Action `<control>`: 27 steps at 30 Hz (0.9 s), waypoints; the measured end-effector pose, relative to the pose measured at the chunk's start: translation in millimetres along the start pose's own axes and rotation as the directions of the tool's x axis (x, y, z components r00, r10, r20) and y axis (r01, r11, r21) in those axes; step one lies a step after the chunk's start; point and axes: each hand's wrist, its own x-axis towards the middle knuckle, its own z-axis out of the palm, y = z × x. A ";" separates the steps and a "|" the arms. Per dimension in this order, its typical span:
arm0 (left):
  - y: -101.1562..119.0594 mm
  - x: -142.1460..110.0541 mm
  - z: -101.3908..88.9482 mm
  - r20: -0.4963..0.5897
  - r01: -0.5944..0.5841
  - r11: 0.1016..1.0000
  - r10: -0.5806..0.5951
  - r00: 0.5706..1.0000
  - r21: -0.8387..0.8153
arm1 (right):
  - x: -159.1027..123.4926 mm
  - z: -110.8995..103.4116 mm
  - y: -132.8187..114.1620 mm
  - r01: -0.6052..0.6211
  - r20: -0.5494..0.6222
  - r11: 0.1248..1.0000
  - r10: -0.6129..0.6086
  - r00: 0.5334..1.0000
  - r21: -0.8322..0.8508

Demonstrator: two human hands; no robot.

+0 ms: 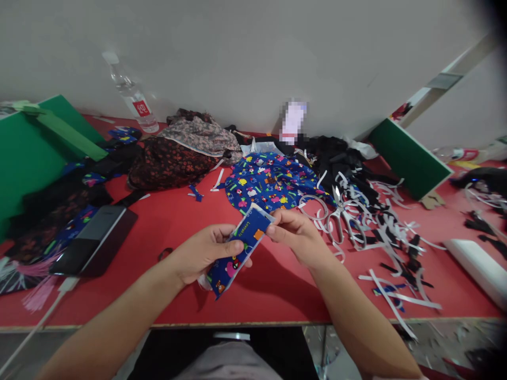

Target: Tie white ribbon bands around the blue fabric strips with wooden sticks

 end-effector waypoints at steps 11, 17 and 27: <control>-2.8 2.9 7.4 -0.121 -0.084 0.985 0.103 0.987 0.152 | -1.9 -0.1 -1.1 0.086 -0.049 0.977 -0.098 0.994 -0.196; 0.3 1.7 13.8 -0.161 -0.147 0.963 0.185 0.969 0.225 | -3.5 4.9 -3.6 0.180 -0.097 0.872 -0.250 0.963 -0.456; 3.0 -4.4 22.3 -0.171 -0.188 0.895 0.276 0.946 0.404 | 2.6 10.1 8.2 0.041 -0.162 0.999 -0.037 0.986 0.018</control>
